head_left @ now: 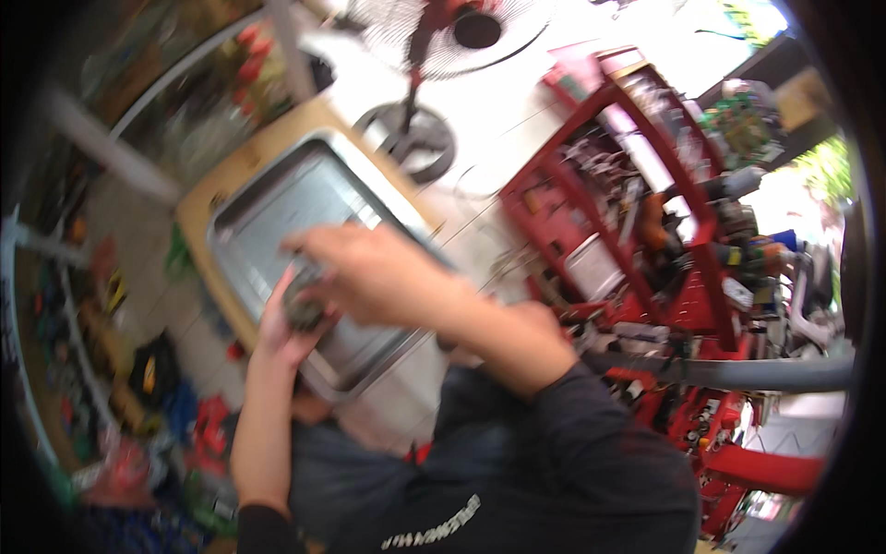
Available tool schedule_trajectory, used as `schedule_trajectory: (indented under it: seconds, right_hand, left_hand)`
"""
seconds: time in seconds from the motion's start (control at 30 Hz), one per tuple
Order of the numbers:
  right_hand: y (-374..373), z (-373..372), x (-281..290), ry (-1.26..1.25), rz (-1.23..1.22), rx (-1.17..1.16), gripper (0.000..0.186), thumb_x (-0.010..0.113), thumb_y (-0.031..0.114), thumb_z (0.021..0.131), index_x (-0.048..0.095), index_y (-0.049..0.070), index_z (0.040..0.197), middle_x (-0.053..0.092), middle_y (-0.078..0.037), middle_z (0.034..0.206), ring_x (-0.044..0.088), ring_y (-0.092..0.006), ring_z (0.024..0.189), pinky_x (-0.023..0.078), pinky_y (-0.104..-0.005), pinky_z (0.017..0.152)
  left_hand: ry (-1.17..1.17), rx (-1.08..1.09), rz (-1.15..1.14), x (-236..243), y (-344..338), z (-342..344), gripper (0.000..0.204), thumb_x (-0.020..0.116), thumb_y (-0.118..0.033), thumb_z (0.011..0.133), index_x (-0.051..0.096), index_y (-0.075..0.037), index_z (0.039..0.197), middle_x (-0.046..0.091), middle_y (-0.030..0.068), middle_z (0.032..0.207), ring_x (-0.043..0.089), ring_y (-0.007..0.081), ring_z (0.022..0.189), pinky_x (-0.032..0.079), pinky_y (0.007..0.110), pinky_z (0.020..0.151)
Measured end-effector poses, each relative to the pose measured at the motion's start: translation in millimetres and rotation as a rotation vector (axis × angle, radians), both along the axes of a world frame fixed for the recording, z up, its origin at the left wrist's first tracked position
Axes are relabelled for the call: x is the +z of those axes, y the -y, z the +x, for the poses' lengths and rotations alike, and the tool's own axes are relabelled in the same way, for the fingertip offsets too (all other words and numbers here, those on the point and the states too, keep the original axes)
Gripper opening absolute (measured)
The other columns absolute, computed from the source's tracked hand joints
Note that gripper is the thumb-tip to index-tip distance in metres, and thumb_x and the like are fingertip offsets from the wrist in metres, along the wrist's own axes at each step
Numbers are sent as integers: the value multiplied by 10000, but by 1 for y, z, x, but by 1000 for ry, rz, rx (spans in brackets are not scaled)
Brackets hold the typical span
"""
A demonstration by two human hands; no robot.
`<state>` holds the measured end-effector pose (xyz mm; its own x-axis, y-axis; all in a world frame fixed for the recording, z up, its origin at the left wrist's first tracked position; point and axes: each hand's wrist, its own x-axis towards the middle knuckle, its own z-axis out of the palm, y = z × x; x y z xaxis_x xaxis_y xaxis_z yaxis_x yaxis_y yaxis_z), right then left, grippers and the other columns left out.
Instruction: The person sits on a stool and uses a screwdriver to disassemble a cylindrical mechanical part on a metal tray. They remove small components and place them on the tray, then pick up a second similar part to continue the disassembly process.
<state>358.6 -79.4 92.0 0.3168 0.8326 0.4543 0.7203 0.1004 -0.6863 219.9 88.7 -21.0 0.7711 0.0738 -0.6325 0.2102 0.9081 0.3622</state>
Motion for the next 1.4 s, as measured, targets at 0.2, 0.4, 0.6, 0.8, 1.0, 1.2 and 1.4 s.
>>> schedule_trajectory:
  seconds: [0.2,0.4,0.6,0.8,1.0,1.2,1.4]
  right_hand:
    - [1,7,-10,-125,76,160,483,712,-49,847,611,50,1309,756,-159,1003,742,-338,848,591,-392,721]
    - [1,-1,-14,29,26,19,423,712,2,896,603,57,1301,745,-158,1044,743,-326,849,577,-390,712]
    - [3,-6,2,-185,110,113,438,713,30,912,571,53,1325,717,-180,1175,752,-320,934,593,-380,797]
    - [9,9,-8,8,-135,26,489,708,26,912,537,52,1369,724,-183,1153,754,-309,927,597,-380,813]
    - [7,-3,6,-219,95,13,501,666,-42,889,552,53,1368,753,-146,997,746,-321,890,583,-402,829]
    - [13,16,7,-165,-53,160,380,664,-71,874,652,45,1236,759,-154,959,750,-334,931,584,-413,828]
    - [8,11,5,2,76,91,270,715,-21,862,697,39,1125,753,-136,944,735,-349,852,583,-407,759]
  left_hand:
    - [145,-52,71,5,4,4,551,392,-494,1107,607,-21,1289,705,144,1072,691,249,812,638,420,811]
    - [72,-46,99,11,10,6,548,366,-513,1108,570,-58,1333,694,149,1136,717,253,864,661,410,811]
    - [182,-49,29,4,8,7,559,363,-527,1108,594,-56,1304,700,148,1109,721,262,838,662,412,781]
    - [101,-79,49,2,7,5,565,368,-504,1115,594,-16,1287,707,150,1069,711,259,789,669,389,770]
    - [88,-30,33,10,13,9,577,357,-500,1118,594,2,1278,675,177,1008,699,261,784,667,409,786]
    - [154,-46,-39,6,10,6,569,352,-498,1120,581,-4,1284,671,177,993,699,261,779,667,415,790]
    - [88,-39,-7,1,7,4,540,385,-479,1116,593,-6,1274,678,160,1000,697,268,793,661,438,802]
